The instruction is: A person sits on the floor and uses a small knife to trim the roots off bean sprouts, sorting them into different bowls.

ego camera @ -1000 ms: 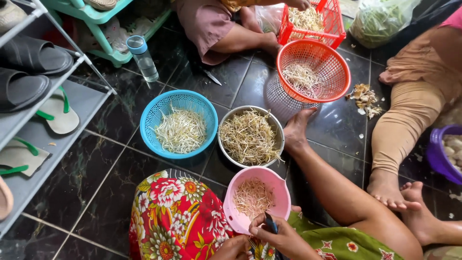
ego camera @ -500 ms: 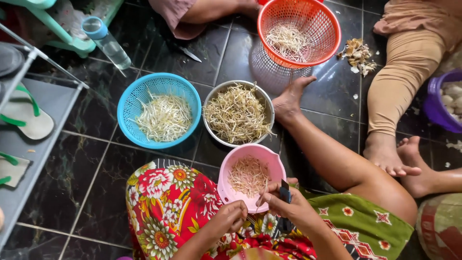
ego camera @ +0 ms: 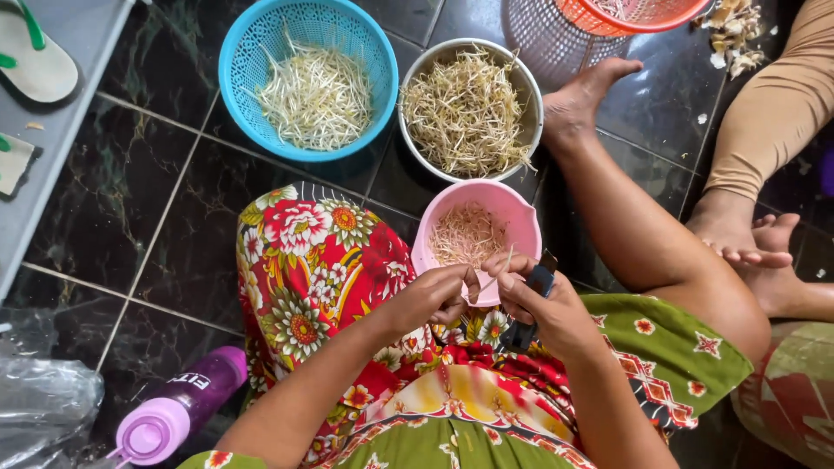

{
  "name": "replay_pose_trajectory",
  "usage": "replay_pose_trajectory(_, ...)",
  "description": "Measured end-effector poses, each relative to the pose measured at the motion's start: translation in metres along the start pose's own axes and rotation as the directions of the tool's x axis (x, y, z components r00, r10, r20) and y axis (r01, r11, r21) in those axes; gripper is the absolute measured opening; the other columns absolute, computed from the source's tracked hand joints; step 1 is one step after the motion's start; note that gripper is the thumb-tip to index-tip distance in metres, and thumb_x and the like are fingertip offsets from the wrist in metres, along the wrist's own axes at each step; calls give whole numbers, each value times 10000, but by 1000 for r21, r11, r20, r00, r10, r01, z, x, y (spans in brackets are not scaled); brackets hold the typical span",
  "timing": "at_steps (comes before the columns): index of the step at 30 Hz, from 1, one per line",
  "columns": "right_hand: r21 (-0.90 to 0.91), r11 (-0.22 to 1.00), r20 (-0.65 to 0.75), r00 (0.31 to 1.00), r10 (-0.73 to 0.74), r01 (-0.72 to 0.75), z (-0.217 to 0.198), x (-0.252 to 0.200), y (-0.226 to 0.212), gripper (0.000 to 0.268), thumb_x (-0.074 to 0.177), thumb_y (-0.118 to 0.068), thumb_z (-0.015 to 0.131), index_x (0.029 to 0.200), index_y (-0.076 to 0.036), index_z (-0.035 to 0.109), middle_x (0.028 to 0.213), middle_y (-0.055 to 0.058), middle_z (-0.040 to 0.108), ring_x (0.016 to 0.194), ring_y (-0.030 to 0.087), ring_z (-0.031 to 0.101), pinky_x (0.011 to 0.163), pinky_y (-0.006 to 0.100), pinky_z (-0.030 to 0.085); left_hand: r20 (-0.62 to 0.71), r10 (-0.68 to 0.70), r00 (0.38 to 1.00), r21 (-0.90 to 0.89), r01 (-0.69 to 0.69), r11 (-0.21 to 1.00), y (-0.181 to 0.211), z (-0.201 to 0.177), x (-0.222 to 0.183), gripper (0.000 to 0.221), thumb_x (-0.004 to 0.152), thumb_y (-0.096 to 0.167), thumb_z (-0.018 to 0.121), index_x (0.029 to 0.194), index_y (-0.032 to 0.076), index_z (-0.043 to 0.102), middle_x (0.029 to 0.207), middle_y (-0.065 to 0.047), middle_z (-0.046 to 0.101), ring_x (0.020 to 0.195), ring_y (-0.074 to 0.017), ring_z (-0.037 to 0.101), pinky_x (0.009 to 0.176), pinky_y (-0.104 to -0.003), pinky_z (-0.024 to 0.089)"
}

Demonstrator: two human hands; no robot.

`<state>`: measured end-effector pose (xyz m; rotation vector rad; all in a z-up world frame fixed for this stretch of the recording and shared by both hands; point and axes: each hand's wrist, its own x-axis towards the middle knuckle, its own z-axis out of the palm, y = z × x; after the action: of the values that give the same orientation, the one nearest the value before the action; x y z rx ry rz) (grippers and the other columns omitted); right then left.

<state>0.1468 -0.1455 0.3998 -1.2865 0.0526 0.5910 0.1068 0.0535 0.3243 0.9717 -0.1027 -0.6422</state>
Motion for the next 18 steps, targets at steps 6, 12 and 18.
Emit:
replay_pose_trajectory(6, -139, 990, 7, 1000, -29, 30, 9, 1, 3, 162, 938, -10, 705, 1066, 86, 681, 682, 108, 587, 534, 107, 485, 436, 195, 362, -54, 73, 996, -36, -75, 997, 5, 8, 5, 183, 928, 86, 381, 966, 30, 552, 453, 34, 338, 394, -38, 237, 423, -186, 207)
replay_pose_trajectory(12, -241, 969, -3, 998, -55, 53, 12, -3, 0, 162, 905, -39, 747, 1044, 39, 717, 635, 100, 622, 533, 114, 550, 507, 210, 409, -68, 38, 997, 8, -37, 999, 19, 15, 2, 206, 940, 63, 353, 942, 42, 559, 508, 30, 366, 462, -29, 232, 455, -183, 231)
replay_pose_trajectory(18, -267, 964, 74, 997, 5, 15, -16, -14, 10, 297, 967, -78, 639, 1228, 55, 690, 574, 73, 564, 503, 89, 445, 497, 213, 389, -81, 4, 997, 26, -2, 1000, 19, 18, 3, 181, 911, 62, 399, 861, 62, 573, 520, 18, 373, 490, -33, 249, 469, -186, 238)
